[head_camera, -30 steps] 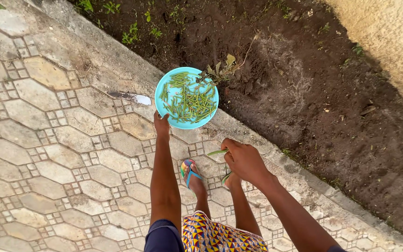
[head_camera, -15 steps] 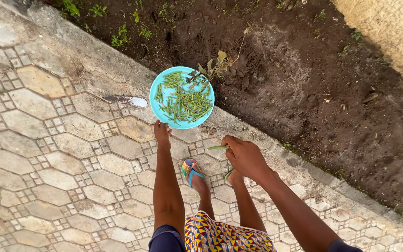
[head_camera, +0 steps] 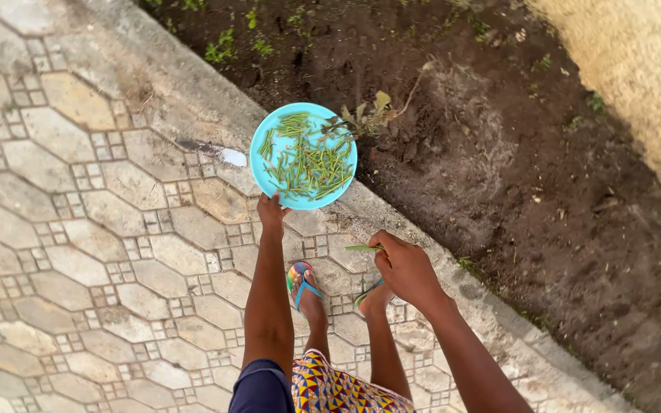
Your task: Picking or sorting green beans from a plant or bowl.
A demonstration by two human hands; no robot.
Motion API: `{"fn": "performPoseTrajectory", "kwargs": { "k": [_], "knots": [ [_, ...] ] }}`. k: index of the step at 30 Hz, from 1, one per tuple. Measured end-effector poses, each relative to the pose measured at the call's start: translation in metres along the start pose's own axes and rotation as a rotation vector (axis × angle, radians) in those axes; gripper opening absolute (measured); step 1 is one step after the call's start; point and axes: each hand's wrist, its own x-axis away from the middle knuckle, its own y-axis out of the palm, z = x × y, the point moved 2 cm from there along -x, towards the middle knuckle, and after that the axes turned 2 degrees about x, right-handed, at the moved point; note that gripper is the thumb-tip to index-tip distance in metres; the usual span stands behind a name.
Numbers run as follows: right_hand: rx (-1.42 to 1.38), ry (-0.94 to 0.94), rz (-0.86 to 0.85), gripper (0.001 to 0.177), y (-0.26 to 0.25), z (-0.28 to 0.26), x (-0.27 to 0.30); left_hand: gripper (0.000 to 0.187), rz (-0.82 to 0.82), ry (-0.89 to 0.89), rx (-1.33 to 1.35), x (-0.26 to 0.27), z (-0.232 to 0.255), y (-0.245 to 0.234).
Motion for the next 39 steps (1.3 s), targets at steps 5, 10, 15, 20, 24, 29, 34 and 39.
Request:
{"fn": "performPoseTrajectory", "kwargs": {
  "k": [5, 10, 15, 20, 24, 29, 34, 39],
  "knots": [
    [-0.009, -0.028, -0.024, 0.02, 0.006, -0.021, -0.006, 0.027, 0.038, 0.02, 0.073, -0.013, 0.014, 0.003],
    [-0.007, -0.204, 0.164, 0.018, 0.013, -0.066, -0.028, 0.027, 0.014, 0.065, 0.198, -0.049, 0.008, 0.011],
    [0.003, -0.546, 0.325, 0.019, 0.0, -0.143, -0.046, 0.033, 0.12, 0.07, 0.098, -0.081, -0.014, 0.008],
    [0.035, -0.524, 0.275, 0.017, -0.022, -0.186, -0.049, 0.031, 0.149, 0.019, 0.014, -0.06, 0.015, 0.02],
    [0.037, -0.526, 0.302, 0.017, -0.024, -0.194, -0.055, 0.047, 0.211, -0.033, 0.036, -0.065, 0.003, 0.011],
    [0.018, -0.471, 0.275, 0.017, -0.018, -0.184, -0.062, 0.057, 0.168, -0.069, 0.06, -0.071, -0.015, -0.004],
    [-0.018, -0.448, 0.275, 0.017, -0.009, -0.169, -0.068, 0.062, 0.149, -0.108, 0.142, -0.062, -0.018, -0.011],
    [-0.016, -0.373, 0.258, 0.016, -0.013, -0.161, -0.067, 0.063, 0.126, -0.102, 0.148, -0.047, -0.014, -0.013]
  ]
}}
